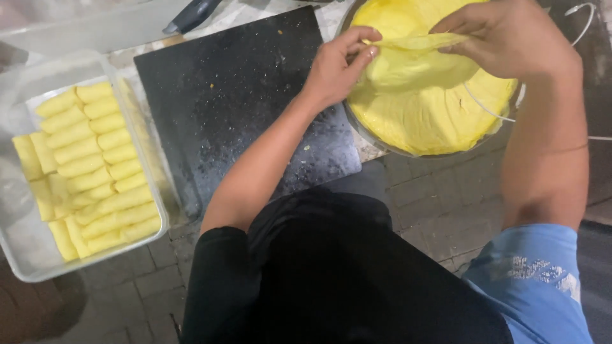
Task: The person repeatedly takes thin yellow crepe sheets, places a spoonful of orange filling on them, folds them into rolls, and places the rolls into a white tray. The process is repeated multiple times throughout the clip.
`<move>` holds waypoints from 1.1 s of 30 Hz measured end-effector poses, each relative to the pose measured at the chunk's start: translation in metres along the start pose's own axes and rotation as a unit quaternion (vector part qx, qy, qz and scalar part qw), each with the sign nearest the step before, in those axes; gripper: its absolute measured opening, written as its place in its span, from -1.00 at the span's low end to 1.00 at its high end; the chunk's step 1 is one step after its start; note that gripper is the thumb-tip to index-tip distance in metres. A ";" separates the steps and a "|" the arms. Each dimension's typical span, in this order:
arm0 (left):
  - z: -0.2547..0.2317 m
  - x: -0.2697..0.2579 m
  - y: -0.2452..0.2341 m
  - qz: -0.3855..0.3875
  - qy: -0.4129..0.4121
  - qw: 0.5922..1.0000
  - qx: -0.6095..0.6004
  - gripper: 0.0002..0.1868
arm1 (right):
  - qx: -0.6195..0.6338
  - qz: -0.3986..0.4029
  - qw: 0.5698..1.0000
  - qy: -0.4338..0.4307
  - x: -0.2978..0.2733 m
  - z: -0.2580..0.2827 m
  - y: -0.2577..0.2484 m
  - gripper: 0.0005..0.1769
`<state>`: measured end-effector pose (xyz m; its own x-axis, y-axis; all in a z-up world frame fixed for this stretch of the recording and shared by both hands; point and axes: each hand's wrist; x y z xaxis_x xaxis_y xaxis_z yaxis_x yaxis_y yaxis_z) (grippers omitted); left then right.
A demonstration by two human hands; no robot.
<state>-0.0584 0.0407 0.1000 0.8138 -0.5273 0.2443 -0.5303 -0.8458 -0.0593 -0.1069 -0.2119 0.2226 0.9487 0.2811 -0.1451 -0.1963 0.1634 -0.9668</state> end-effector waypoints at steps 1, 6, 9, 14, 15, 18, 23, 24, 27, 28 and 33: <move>-0.003 -0.007 -0.006 -0.005 0.002 1.000 0.001 -0.79 | -0.002 0.000 1.000 -0.004 -0.003 0.010 -0.002 -0.69; -0.021 -0.056 -0.047 -0.067 0.141 0.987 0.049 -0.83 | 0.057 -0.030 0.996 -0.055 0.001 0.033 0.031 -0.76; -0.040 -0.098 -0.071 -0.092 0.124 0.984 0.091 -0.88 | 0.247 -0.037 0.964 -0.095 0.005 0.062 0.069 -0.77; -0.072 -0.160 -0.106 -0.124 0.070 0.973 0.184 -0.88 | 0.320 -0.031 0.934 -0.157 0.014 0.126 0.113 -0.81; -0.080 -0.168 -0.113 -0.132 0.028 0.967 0.215 -0.89 | 0.356 -0.017 0.920 -0.160 0.017 0.140 0.118 -0.81; -0.083 -0.178 -0.128 -0.122 -0.091 0.954 0.258 -0.83 | 0.348 0.010 0.931 -0.109 0.039 0.162 0.146 -0.83; 0.002 -0.163 -0.153 -0.147 -0.125 0.941 0.277 -0.83 | 0.336 0.053 0.940 -0.021 0.091 0.173 0.176 -0.84; 0.020 -0.157 -0.158 -0.168 -0.110 0.938 0.282 -0.86 | 0.308 0.038 0.951 -0.018 0.103 0.168 0.182 -0.83; 0.044 -0.149 -0.159 -0.188 -0.137 0.927 0.295 -0.85 | 0.267 0.008 0.964 -0.015 0.121 0.157 0.197 -0.77; 0.046 -0.153 -0.158 -0.189 -0.137 0.927 0.294 -0.85 | 0.267 0.010 0.964 -0.015 0.114 0.163 0.192 -0.77; 0.032 -0.180 -0.147 -0.168 0.010 0.874 0.455 -0.78 | -0.041 -0.225 0.935 -0.270 0.087 0.170 0.196 -0.70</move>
<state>-0.1190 0.2572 0.0337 0.8781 -0.2431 0.4121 0.1539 -0.6720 -0.7244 -0.1048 0.0058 0.0559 0.6623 0.6415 0.3871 0.2338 0.3139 -0.9202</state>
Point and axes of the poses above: each hand's wrist, its own x-axis towards the middle knuckle, its own y-axis out of the palm, z = x × y, and after that the axes turned 7 degrees about -x, right-handed
